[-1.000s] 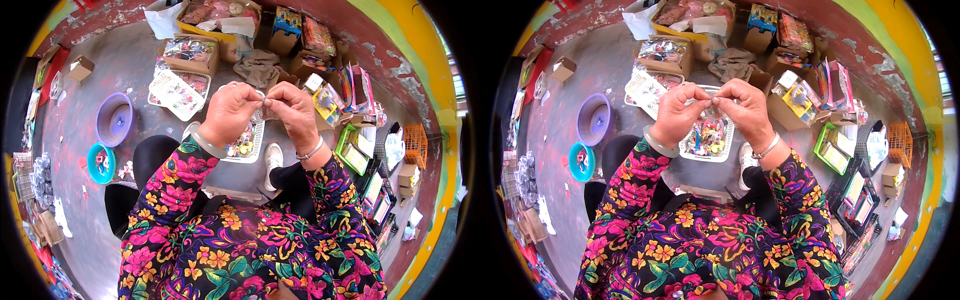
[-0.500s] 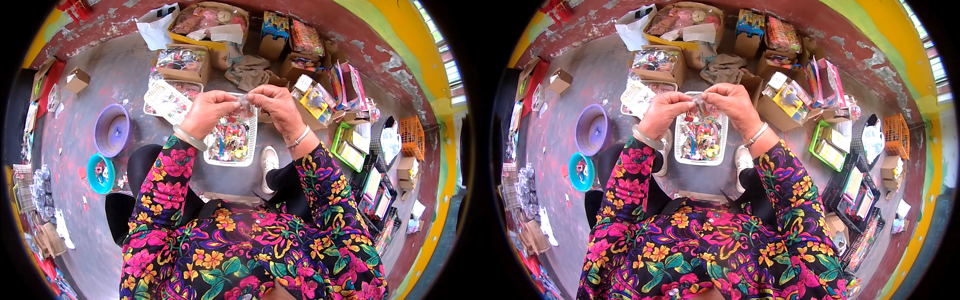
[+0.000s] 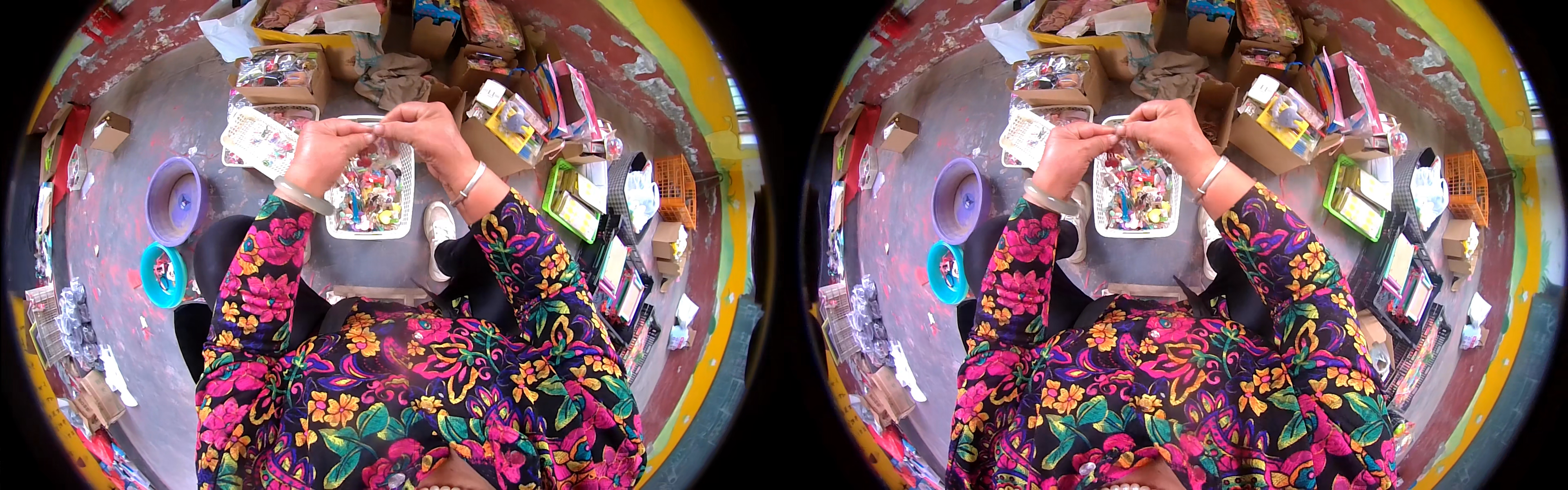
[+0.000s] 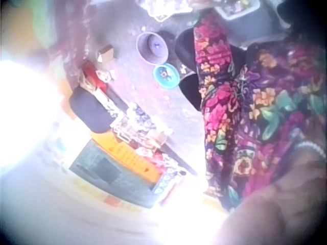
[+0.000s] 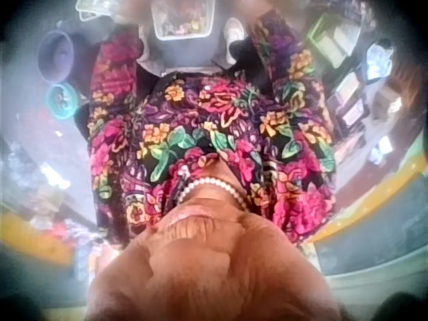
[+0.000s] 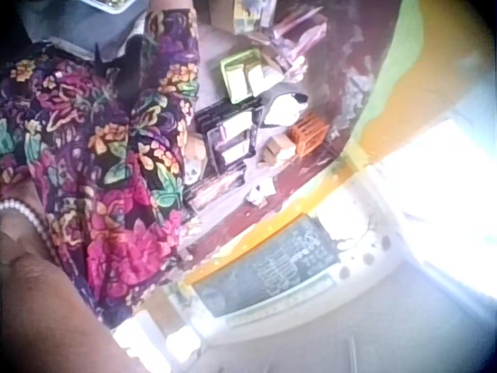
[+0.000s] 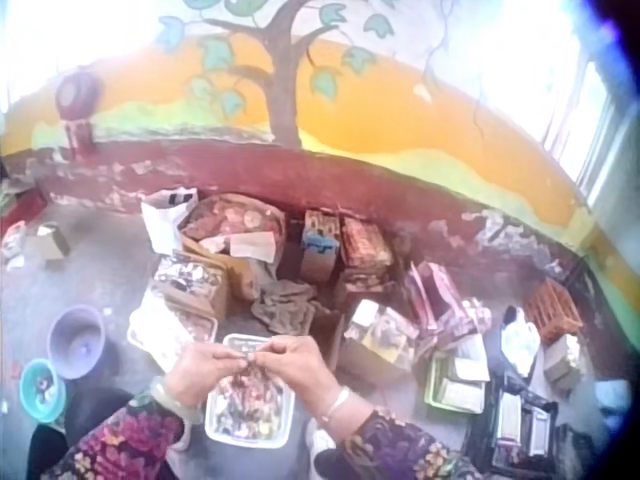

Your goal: The person sits on the floor and repeatedly picks small colorful items from a white basket, places them into small clear plastic bags, and seals the bags. The person then places the sealed bags into a cardboard box.

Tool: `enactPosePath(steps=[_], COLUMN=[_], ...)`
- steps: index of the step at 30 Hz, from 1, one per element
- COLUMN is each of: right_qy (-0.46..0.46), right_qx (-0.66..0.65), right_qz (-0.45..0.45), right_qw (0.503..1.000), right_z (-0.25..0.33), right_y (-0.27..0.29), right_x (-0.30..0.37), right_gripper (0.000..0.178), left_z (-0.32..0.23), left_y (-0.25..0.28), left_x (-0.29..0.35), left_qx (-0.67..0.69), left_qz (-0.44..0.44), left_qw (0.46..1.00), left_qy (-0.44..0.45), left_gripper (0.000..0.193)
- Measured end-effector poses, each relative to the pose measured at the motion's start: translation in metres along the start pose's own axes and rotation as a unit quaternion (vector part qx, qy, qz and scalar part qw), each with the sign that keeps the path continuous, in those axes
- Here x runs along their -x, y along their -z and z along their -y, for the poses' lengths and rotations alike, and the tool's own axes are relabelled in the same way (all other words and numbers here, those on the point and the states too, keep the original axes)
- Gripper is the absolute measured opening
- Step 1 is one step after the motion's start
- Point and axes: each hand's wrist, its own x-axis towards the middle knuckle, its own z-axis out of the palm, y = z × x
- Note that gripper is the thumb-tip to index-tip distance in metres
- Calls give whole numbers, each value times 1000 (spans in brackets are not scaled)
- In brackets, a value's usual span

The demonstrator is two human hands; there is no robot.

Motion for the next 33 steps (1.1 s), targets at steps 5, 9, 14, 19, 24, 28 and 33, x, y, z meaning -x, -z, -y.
enactPosePath(steps=[5, 9, 14, 19, 24, 28, 33], right_qy=[124, 46, 18, -44, -27, -36, -32], right_qx=[110, 137, 138, 100, 120, 69, 44], right_qz=[-77, -78, -46, -22, -8, -6, -13], right_qw=[983, 986, 989, 994, 992, 997, 998], right_z=[-4, 0, 5, 8, 3, 4, 6], right_y=[6, 25, 21, 14, 14, 15, 17], right_x=[-13, -12, -12, -7, -5, -2, -7], right_gripper=[34, 28, 25, 21, 21, 20, 19], left_z=[16, 83, 212, 205, 166, 187, 228], left_y=[30, 79, 157, 146, 181, 171, 135], left_x=[-10, -28, -24, -40, -66, -63, -55], left_qx=[54, 137, 246, 316, 452, 456, 390], left_qz=[-104, -241, -336, -473, -448, -529, -465], left_qw=[991, 953, 882, 794, 764, 703, 770], left_qy=[64, 121, 220, 212, 105, 136, 195], left_gripper=[18, 11, 10, 12, 42, 35, 15])
